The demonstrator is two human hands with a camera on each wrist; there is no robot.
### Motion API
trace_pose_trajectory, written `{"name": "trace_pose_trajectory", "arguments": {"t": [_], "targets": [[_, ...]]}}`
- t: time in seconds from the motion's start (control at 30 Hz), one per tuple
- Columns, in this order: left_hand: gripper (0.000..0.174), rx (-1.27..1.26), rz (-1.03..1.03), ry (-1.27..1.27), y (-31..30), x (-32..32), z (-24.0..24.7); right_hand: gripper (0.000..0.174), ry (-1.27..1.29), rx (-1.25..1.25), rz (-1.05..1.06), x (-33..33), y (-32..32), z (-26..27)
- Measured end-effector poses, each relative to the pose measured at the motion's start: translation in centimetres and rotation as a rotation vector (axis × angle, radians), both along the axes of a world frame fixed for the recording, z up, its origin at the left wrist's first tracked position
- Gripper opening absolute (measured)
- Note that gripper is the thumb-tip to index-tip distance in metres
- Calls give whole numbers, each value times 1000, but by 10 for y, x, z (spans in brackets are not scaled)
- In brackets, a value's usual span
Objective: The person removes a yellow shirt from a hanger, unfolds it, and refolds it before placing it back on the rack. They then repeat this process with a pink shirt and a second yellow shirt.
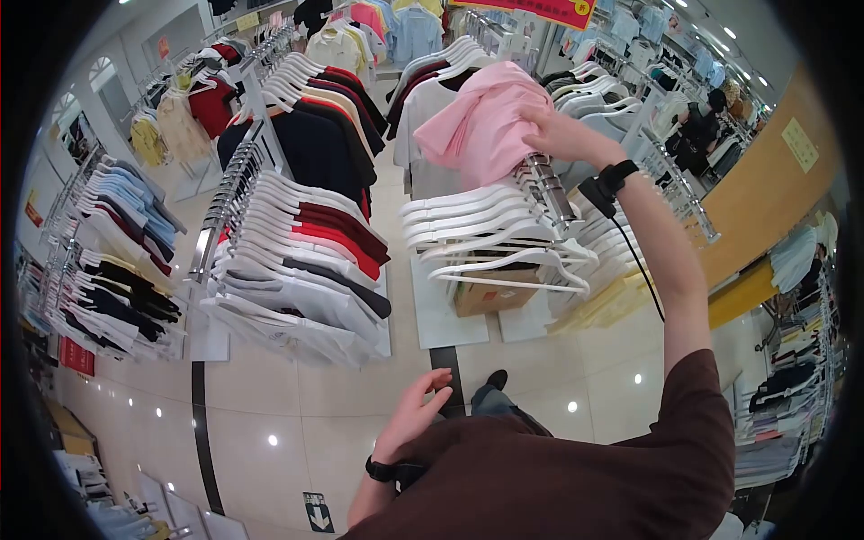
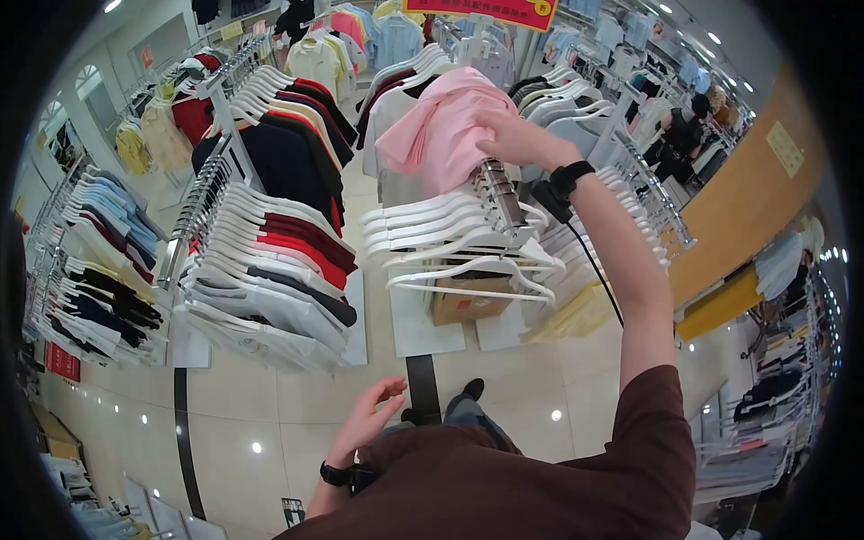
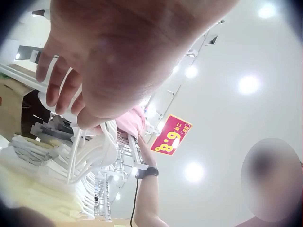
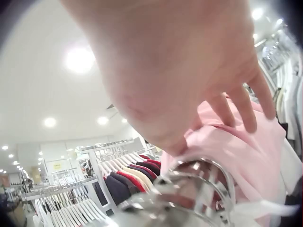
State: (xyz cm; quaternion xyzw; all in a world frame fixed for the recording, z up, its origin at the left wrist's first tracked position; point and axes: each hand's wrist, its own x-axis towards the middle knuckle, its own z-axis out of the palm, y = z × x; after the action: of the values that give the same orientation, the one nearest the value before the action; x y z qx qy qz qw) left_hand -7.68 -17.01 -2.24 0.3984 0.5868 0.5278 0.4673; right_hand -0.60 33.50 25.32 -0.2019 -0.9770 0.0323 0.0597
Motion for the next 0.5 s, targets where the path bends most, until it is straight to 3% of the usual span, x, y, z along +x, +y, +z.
{"name": "trace_pose_trajectory", "arguments": {"t": [0.03, 0.13, 0.37, 0.43, 0.5], "targets": [[45, -36, -23, -9, 0, 0, -1, 71, 34, -127, -97, 6, 0, -10], [45, -52, -82, 20, 7, 1, 5, 68, 191, -89, -76, 18, -12, -26], [45, -11, -147, 122, 48, 5, 31, 66, 267, -221, -125, 19, -24, -35], [42, 65, -278, 93, 59, 8, 57, 65, 250, -252, -126, 14, -15, -40], [37, 300, -475, 14, 75, 13, 102, 65, 216, -38, -126, 12, 16, -59]]}}
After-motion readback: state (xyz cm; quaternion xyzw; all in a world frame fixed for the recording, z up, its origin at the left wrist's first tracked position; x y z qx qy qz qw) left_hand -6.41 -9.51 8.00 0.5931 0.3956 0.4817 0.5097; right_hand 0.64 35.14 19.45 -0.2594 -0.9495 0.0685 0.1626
